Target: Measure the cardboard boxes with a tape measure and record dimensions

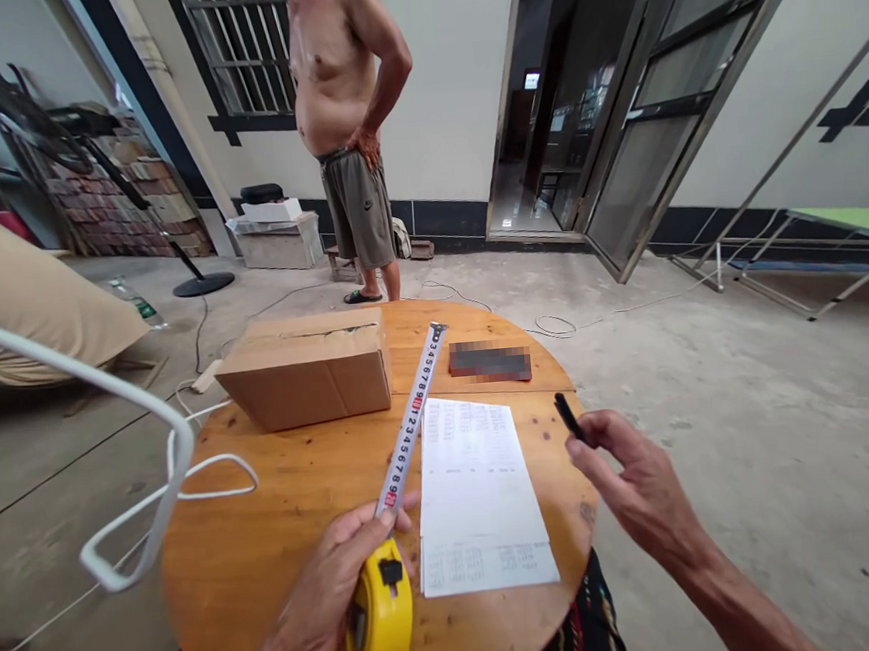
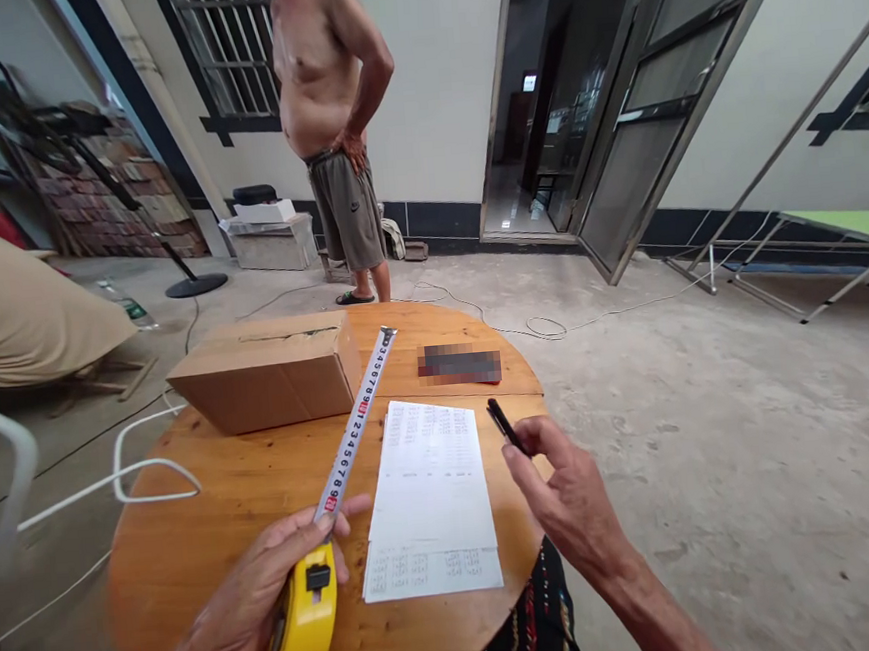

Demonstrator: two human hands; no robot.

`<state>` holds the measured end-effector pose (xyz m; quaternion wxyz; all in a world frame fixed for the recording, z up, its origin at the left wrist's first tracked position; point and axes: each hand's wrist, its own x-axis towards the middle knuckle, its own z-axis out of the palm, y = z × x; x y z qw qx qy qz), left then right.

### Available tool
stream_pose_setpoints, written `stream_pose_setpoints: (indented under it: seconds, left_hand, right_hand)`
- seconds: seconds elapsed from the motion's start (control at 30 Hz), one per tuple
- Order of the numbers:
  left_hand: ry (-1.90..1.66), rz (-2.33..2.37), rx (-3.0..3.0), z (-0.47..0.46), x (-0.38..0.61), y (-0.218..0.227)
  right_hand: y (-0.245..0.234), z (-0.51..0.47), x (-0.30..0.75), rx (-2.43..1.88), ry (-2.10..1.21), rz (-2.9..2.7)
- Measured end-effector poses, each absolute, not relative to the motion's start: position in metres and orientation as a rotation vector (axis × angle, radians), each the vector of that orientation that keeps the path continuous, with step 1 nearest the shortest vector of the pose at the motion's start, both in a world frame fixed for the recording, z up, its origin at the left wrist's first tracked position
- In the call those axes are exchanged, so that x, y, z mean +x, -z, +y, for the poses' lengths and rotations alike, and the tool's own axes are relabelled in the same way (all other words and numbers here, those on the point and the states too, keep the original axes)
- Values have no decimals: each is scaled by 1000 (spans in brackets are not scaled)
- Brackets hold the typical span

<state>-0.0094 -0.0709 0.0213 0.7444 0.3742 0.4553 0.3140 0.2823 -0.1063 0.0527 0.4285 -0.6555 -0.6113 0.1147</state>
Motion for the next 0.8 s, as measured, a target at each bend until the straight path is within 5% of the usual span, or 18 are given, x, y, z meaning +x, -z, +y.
stream_pose_setpoints:
  seconds: [0.2, 0.8]
  left_hand:
    - [-679, 893, 744, -48, 12, -22]
    - [-645, 898, 591, -17, 39, 4]
  right_hand:
    - [-49, -102, 285, -1441, -560, -1134]
    - [-5, -47, 242, -1453, -765, -1365]
